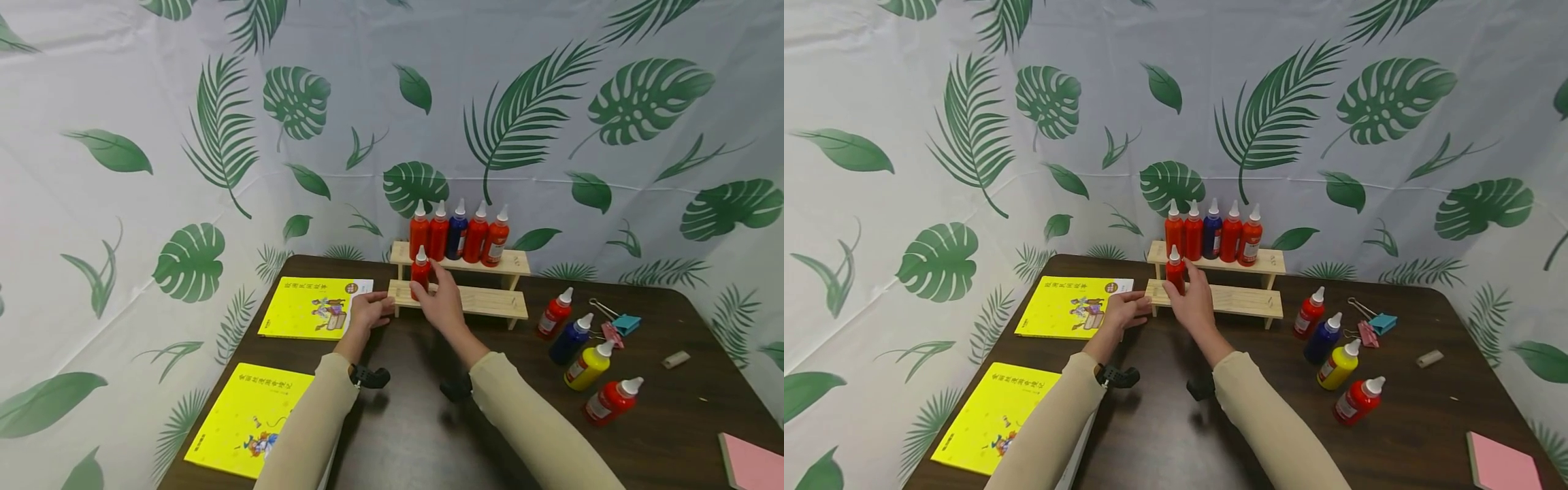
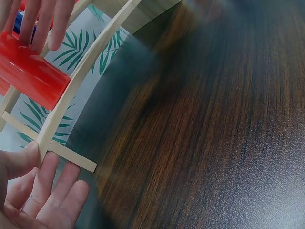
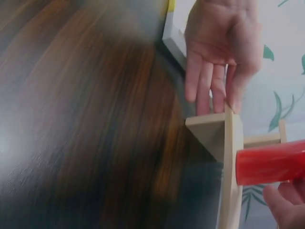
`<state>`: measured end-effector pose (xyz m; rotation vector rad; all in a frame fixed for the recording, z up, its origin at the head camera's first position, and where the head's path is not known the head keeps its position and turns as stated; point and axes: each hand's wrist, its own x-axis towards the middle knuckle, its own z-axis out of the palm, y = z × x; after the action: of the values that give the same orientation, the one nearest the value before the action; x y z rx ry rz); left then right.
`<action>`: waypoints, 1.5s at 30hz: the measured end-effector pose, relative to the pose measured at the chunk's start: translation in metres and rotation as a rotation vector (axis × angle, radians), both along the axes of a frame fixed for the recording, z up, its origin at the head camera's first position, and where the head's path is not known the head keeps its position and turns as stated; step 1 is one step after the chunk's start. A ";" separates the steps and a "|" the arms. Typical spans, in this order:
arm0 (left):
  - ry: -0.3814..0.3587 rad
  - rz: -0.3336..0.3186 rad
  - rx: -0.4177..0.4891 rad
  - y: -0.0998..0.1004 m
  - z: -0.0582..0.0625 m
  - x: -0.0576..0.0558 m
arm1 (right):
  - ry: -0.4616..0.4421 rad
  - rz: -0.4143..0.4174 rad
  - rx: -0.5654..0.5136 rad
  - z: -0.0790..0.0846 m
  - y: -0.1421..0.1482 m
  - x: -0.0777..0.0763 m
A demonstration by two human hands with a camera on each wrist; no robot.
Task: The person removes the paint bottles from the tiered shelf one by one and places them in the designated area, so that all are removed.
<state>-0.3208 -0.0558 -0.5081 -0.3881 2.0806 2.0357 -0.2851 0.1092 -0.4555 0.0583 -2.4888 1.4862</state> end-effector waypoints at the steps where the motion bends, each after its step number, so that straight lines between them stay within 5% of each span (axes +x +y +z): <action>1: 0.002 0.001 -0.001 0.000 0.001 0.000 | -0.005 -0.012 -0.001 0.002 -0.002 -0.002; 13: -0.005 0.007 -0.012 0.000 0.001 -0.001 | -0.038 -0.066 -0.037 0.000 -0.005 -0.013; 22: 0.003 0.011 -0.011 0.001 -0.001 0.000 | 0.008 -0.021 -0.159 -0.006 0.020 0.016; 32: 0.005 0.018 -0.019 0.002 -0.005 -0.002 | -0.016 -0.101 -0.149 -0.013 0.077 0.088; 39: 0.009 0.015 -0.020 0.001 -0.006 -0.002 | -0.148 -0.248 -0.026 -0.025 0.118 0.153; 45: 0.010 0.013 -0.013 0.001 -0.004 -0.002 | -0.288 -0.412 -0.028 -0.038 0.144 0.198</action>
<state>-0.3229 -0.0545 -0.5124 -0.3953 2.1033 2.0368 -0.0869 0.2535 -0.4934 -0.6749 -2.4825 1.4274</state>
